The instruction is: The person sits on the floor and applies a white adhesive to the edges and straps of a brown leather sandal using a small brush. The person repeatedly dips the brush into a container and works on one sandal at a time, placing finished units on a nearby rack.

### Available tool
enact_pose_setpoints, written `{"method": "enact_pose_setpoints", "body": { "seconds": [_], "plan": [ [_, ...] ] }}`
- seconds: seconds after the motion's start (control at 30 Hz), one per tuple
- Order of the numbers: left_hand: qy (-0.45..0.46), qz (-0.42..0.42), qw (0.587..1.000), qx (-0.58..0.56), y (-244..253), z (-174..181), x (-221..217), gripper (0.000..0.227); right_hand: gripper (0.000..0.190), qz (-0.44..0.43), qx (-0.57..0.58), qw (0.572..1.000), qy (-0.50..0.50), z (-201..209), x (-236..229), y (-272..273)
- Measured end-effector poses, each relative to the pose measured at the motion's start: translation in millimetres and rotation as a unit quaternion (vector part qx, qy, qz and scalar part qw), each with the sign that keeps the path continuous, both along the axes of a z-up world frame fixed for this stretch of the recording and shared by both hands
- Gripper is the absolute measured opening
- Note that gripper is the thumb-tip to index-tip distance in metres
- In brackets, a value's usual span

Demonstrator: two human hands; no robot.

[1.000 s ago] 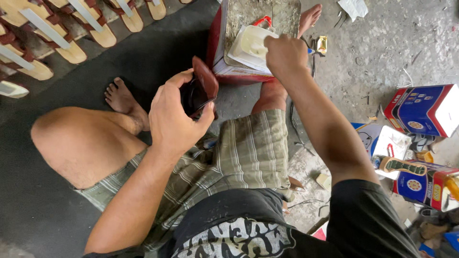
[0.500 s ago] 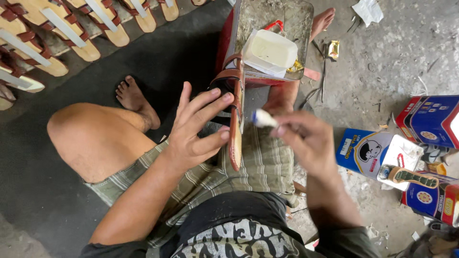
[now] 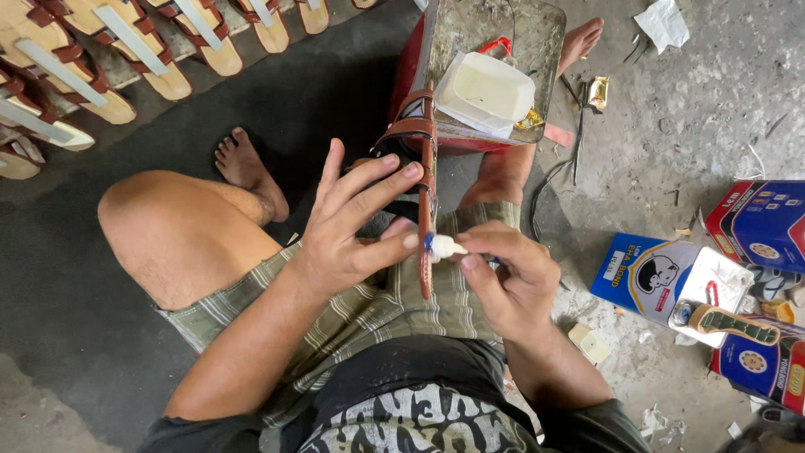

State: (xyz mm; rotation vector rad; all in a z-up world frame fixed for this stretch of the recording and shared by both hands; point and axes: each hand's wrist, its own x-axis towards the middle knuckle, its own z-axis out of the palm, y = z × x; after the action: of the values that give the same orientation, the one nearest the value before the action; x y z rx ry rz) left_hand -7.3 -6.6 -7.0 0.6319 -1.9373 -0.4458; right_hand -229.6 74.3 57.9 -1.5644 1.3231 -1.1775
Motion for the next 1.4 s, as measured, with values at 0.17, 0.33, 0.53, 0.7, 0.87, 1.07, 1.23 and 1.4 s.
{"method": "enact_pose_setpoints", "body": {
  "seconds": [0.17,0.33,0.53,0.7,0.87,1.07,1.23,1.4],
  "plan": [
    [0.007,0.000,1.000,0.021,0,4,0,0.052,0.014,0.024,-0.031,0.999,0.012,4,-4,-1],
    [0.064,-0.024,0.993,0.099,1,6,-5,0.070,0.013,0.049,-0.065,0.996,0.029,5,-3,-6],
    [0.085,-0.088,0.985,0.122,3,10,-7,0.069,0.014,-0.035,-0.018,0.999,0.009,4,-3,-14],
    [0.098,-0.099,0.977,0.161,4,16,-3,0.068,0.012,0.006,-0.053,0.998,0.047,5,-6,-16],
    [0.122,-0.111,0.970,0.180,5,16,-1,0.069,0.012,0.029,-0.063,0.997,0.040,5,-10,-17],
    [0.138,-0.163,0.950,0.229,7,16,1,0.066,0.014,-0.038,-0.042,0.998,0.018,5,-7,-24],
    [0.117,-0.178,0.935,0.282,8,18,9,0.070,0.014,-0.005,-0.047,0.998,0.039,11,-3,-31],
    [0.126,-0.189,0.921,0.317,9,21,12,0.074,0.015,0.007,-0.053,0.995,0.078,13,-6,-34]
  ]
}}
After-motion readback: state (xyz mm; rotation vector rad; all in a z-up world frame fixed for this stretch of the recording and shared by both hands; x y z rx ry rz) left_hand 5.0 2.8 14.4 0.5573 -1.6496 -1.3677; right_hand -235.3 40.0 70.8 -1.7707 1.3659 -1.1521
